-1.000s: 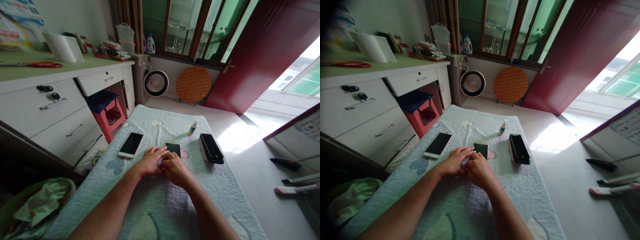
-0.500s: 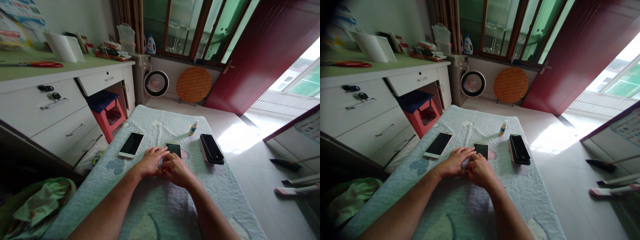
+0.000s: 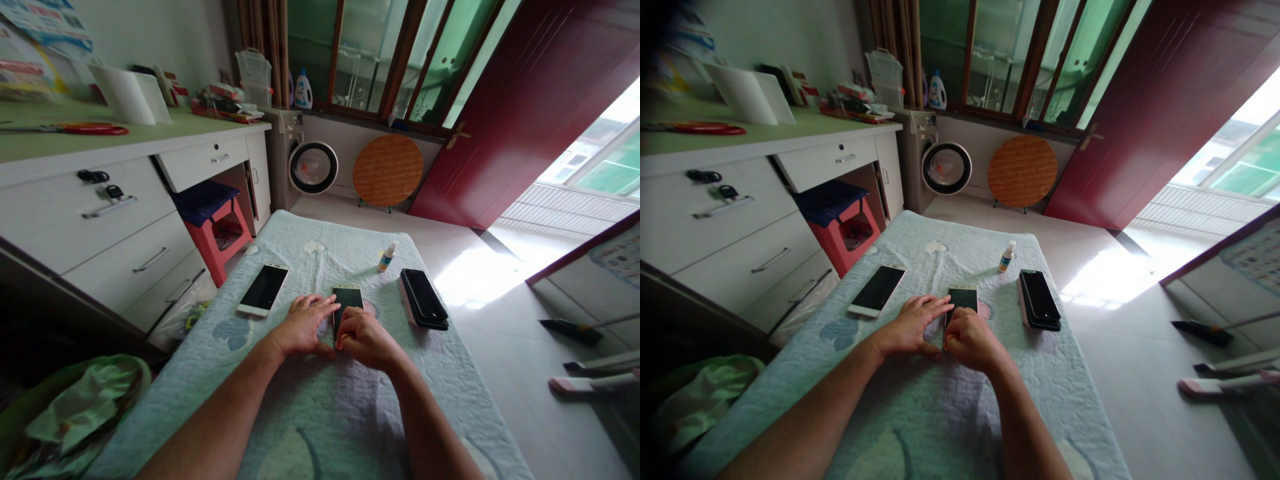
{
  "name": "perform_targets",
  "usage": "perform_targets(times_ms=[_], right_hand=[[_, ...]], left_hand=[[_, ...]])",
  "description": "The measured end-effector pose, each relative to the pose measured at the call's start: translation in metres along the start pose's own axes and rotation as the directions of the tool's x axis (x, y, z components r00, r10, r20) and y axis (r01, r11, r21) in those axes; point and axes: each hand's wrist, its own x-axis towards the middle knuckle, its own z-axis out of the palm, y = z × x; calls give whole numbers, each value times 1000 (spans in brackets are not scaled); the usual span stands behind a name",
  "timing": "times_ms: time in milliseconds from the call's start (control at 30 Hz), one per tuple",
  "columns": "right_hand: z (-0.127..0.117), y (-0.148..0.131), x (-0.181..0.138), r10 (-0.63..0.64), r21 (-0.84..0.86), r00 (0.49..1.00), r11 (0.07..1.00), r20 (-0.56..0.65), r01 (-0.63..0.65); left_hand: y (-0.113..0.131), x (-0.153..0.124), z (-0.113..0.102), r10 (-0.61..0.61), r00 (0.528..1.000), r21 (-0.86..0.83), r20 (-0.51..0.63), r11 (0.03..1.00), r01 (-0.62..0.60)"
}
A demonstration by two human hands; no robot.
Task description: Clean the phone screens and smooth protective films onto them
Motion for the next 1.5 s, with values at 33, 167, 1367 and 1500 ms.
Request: perform_targets(times_ms=[33,167,1367,1500], right_hand=[[-1,2,0,27,7,997,1000,-67,-27],[-4,11,-1,74,-37,967,996,-244,-85],[-27,29,-11,510,-23,845,854,-161,-520],[-26,37,-14,518,46,851,855,-87,-516]], left_hand=[[0,0,0,0,1000,-2,-7,1000,0],[1,0,3,3,999,-9,-45,1000,-3],[8,1,7,-18,988,56,-154,998,26],[7,1,6,-26,989,58,-147,998,35]])
